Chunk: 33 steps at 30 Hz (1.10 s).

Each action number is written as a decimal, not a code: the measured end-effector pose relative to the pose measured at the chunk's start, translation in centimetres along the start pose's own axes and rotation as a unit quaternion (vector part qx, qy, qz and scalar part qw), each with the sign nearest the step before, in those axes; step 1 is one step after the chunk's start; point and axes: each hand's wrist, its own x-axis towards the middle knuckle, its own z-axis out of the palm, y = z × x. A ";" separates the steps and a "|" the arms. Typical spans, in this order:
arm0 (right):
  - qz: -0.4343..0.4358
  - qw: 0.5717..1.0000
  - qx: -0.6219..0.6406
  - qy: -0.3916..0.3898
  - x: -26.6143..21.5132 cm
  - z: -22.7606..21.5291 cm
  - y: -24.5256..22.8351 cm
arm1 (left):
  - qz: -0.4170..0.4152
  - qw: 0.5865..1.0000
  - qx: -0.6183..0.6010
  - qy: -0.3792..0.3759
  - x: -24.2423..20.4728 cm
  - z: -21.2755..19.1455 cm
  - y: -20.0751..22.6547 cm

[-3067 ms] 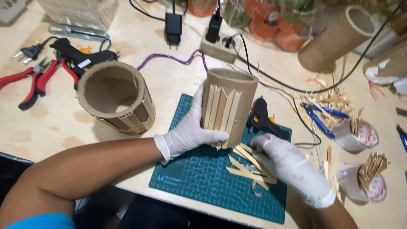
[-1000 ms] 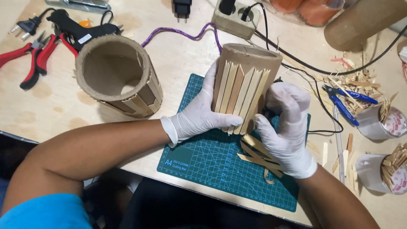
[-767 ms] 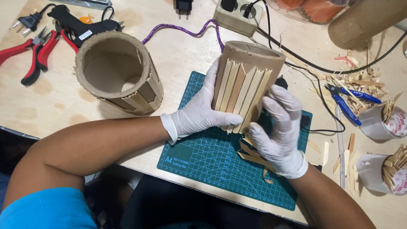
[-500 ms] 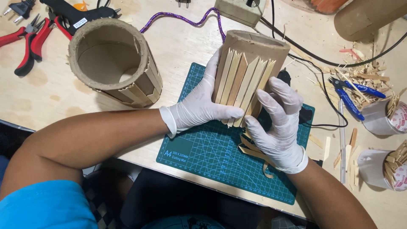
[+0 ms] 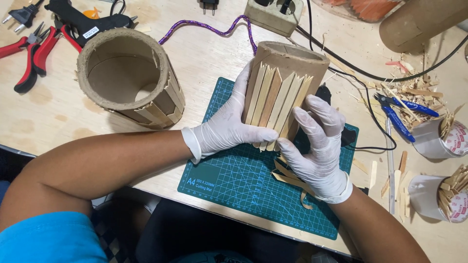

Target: Gluing wooden sticks onto a cardboard tube using a hot glue gun.

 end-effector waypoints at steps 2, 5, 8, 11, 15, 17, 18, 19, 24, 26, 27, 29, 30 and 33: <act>0.002 1.000 -0.006 -0.003 0.0 -0.1 -0.1 | -0.005 1.000 0.002 0.002 0.0 0.1 0.2; 0.005 1.000 -0.003 -0.005 0.0 -0.1 -0.2 | -0.006 1.000 0.004 0.002 0.0 0.1 0.2; 0.005 1.000 0.002 -0.005 0.0 -0.1 -0.1 | -0.004 1.000 0.006 0.002 0.0 0.1 0.1; 0.006 1.000 -0.001 -0.006 0.0 -0.1 -0.2 | -0.002 1.000 0.004 0.003 0.0 0.0 -0.1; 0.006 1.000 0.006 -0.005 0.1 0.0 -0.2 | -0.006 1.000 -0.001 0.001 0.0 0.0 -0.2; 0.008 1.000 0.004 -0.007 0.0 0.0 -0.2 | -0.009 1.000 -0.010 0.001 0.0 0.0 0.0; 0.010 1.000 0.003 -0.008 0.0 -0.1 -0.2 | -0.011 1.000 -0.019 0.000 0.0 0.1 0.0; 0.011 1.000 0.003 -0.008 0.0 -0.1 -0.2 | -0.012 1.000 -0.019 0.000 0.0 0.1 0.1; 0.010 1.000 0.002 -0.011 0.1 -0.1 -0.3 | -0.019 1.000 -0.024 0.003 -0.1 0.2 0.2; 0.013 1.000 0.004 -0.012 0.1 -0.1 -0.3 | -0.014 1.000 -0.017 0.002 0.0 0.1 0.1; 0.016 1.000 0.007 -0.014 0.0 -0.2 -0.3 | -0.009 1.000 -0.010 0.002 -0.1 0.1 0.0; 0.016 1.000 0.010 -0.014 0.0 -0.1 -0.4 | -0.009 1.000 -0.012 0.002 -0.1 0.2 0.1; 0.017 1.000 0.013 -0.013 0.0 -0.1 -0.4 | -0.010 1.000 -0.013 0.001 -0.2 0.2 0.2; 0.020 1.000 0.019 -0.014 -0.1 -0.2 -0.4 | -0.010 1.000 -0.005 0.008 -0.2 0.3 0.1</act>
